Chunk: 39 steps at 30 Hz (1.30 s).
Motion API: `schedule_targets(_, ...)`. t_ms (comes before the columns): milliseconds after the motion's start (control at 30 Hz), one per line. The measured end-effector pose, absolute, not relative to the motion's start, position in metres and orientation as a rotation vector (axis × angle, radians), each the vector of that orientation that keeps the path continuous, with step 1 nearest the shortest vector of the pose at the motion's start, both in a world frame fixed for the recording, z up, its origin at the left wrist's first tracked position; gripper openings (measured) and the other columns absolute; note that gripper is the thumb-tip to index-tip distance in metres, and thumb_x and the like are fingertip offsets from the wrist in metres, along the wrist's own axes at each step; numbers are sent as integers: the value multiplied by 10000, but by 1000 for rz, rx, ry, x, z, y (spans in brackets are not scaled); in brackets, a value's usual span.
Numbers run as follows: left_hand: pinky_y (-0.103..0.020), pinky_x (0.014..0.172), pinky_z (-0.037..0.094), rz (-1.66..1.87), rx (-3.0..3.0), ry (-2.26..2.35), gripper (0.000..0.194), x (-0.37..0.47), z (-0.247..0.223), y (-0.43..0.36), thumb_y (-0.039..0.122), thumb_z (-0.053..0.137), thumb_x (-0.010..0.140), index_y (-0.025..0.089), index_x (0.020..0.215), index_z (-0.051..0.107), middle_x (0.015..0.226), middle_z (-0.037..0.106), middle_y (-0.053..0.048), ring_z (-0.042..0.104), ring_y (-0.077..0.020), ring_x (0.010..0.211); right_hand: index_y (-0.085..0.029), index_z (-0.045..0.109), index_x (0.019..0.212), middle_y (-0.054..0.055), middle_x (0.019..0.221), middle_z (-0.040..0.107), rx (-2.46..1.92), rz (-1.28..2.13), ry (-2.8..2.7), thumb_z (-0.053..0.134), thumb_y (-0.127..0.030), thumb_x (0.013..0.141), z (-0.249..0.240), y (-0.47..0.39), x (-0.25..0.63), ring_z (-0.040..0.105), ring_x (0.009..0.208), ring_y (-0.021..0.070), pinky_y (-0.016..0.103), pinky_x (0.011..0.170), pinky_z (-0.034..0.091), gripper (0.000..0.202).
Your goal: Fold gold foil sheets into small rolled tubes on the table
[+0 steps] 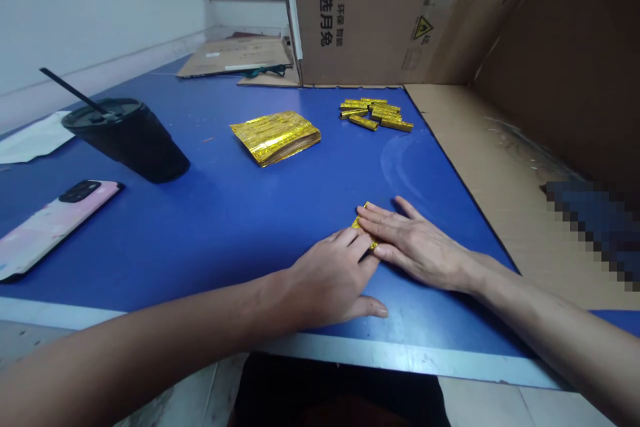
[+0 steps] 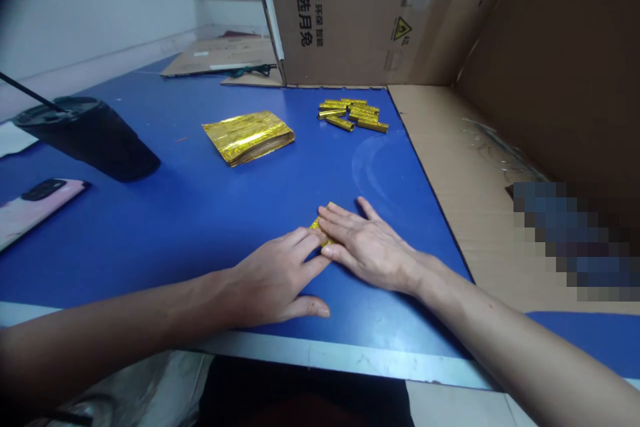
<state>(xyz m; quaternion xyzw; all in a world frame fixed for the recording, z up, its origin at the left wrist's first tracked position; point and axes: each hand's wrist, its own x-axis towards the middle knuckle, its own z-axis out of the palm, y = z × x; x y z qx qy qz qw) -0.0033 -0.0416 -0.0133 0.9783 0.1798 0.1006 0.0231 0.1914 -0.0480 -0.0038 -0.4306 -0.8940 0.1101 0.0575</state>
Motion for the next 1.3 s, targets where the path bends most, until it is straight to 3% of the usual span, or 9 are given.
schedule_targets(233,-406,853,400,241,2988,629,693,-1,-10,-45,600,479,732,46,1149,491,1056,523,-179,466,-290,982,-269,380,1302,79,1402,306,-1631,49,-2605,259,-382,903,-17,-29,214,208,1292,281,604,964,186,432)
schedule_targets(400,-407,871,388,241,3001,642,695,-1,-10,-47,598,465,742,42,1159,485,1069,518,-179,453,-297,1010,-190,441,1257,145,1345,395,-1724,-160,-2270,374,-363,866,-14,-30,212,313,1246,300,568,947,264,433)
schedule_targets(500,-405,854,397,227,3005,662,694,-1,-9,-48,602,453,746,44,1158,487,1049,523,-172,465,-290,978,-170,594,1011,114,1052,620,-1530,-112,-2230,390,-303,867,-7,-39,206,546,998,225,398,850,413,283)
schedule_targets(567,-407,853,397,222,3004,673,698,-1,-9,-48,605,450,746,44,1160,484,1048,522,-173,465,-290,974,-172,614,830,69,799,641,-1487,12,-2327,392,-275,865,-5,-41,204,591,756,170,296,697,455,246)
schedule_targets(633,-411,863,389,217,3005,670,706,-1,-10,-47,607,448,745,39,1163,482,1054,518,-178,460,-294,982,-177,598,778,43,728,617,-1540,75,-2417,406,-237,852,-5,-39,204,578,675,150,264,633,442,215)
schedule_targets(833,-419,854,388,221,3013,648,692,-1,-11,-46,607,435,752,51,1162,482,1051,512,-177,455,-300,987,-182,607,828,53,796,630,-1746,-100,-2366,421,-197,825,-5,-25,213,585,736,183,298,649,448,187)
schedule_targets(1100,-403,824,403,218,3002,641,683,-1,-9,-46,612,441,746,60,1146,489,1019,531,-155,468,-284,954,-225,631,1006,36,1108,627,-1379,-107,-2541,431,-231,851,-8,-33,203,500,1087,230,463,929,321,254)
schedule_targets(1200,-399,825,404,241,2999,648,665,-1,-9,-46,606,452,745,68,1133,494,1025,529,-153,467,-278,965,-220,658,959,64,1124,613,-1528,-240,-2475,457,-263,837,-10,-28,210,479,1099,270,500,916,311,240)
schedule_targets(1300,-395,811,413,260,2983,695,657,0,-10,-47,601,466,741,78,1139,487,1029,526,-150,474,-271,955,-204,666,891,89,992,645,-1519,-247,-2294,456,-272,837,-4,-29,216,545,942,242,419,819,408,228)
